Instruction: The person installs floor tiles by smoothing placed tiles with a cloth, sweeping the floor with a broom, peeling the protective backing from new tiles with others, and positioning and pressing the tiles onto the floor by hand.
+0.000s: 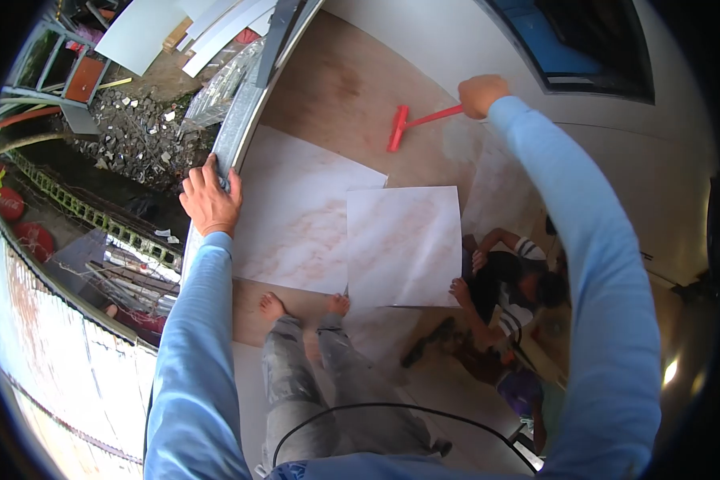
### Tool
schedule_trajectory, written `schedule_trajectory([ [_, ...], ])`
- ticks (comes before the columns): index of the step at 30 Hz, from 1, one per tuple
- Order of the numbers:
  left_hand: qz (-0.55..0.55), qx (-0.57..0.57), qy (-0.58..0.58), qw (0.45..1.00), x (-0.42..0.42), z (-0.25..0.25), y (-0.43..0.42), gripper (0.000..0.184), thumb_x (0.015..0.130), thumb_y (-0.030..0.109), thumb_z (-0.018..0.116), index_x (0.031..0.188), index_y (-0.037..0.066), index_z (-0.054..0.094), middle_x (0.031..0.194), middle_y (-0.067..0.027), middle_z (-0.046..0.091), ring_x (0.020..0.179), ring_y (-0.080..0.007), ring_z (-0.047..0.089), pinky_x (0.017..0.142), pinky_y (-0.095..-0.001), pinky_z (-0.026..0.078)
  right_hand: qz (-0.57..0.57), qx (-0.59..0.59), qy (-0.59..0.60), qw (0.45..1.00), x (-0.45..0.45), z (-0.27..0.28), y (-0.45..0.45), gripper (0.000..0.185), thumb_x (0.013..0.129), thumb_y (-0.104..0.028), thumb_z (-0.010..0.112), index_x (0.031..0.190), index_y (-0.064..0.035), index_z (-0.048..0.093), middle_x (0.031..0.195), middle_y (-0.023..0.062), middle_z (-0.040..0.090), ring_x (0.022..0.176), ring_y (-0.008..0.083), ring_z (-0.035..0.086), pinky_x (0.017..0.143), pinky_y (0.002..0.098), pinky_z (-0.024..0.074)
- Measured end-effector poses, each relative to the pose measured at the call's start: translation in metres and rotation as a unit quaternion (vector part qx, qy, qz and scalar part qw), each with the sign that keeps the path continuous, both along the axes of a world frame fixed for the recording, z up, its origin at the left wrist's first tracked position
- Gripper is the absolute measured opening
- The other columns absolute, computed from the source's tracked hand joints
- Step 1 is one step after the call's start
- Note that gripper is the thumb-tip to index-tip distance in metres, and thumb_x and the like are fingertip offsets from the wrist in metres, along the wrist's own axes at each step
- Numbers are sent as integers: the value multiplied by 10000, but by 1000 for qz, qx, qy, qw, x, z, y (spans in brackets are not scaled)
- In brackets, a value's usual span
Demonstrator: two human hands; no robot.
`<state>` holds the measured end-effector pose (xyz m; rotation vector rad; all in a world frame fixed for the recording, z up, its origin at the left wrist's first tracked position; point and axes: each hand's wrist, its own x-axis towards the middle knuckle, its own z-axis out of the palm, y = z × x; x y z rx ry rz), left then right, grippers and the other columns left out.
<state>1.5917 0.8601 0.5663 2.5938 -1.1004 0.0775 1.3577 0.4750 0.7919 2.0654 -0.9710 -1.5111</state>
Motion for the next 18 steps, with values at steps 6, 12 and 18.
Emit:
schedule_trajectory([
  [6,1,5,11,1000,-1,2,-1,514,892,455,693,1332,193,651,1060,-61,608,987,-282,600,810,-449,462,41,82,-17,996,106,-32,42,311,843,-157,687,1134,-148,798,1156,112,770,1064,326,733,840,500,598],
  [12,4,11,18,1000,-1,2,-1,516,895,458,689,1337,194,645,1061,-60,609,991,-283,599,816,-452,461,77,119,-76,987,181,9,50,241,883,-165,630,1004,-29,786,996,144,772,880,319,732,697,490,563],
  [18,-1,5,5,1000,-1,-1,-1,509,900,464,684,1334,200,647,1062,-60,609,992,-286,598,817,-453,460,107,131,-148,974,165,-33,-21,141,717,-205,794,848,-160,820,870,69,767,778,246,737,610,472,546],
])
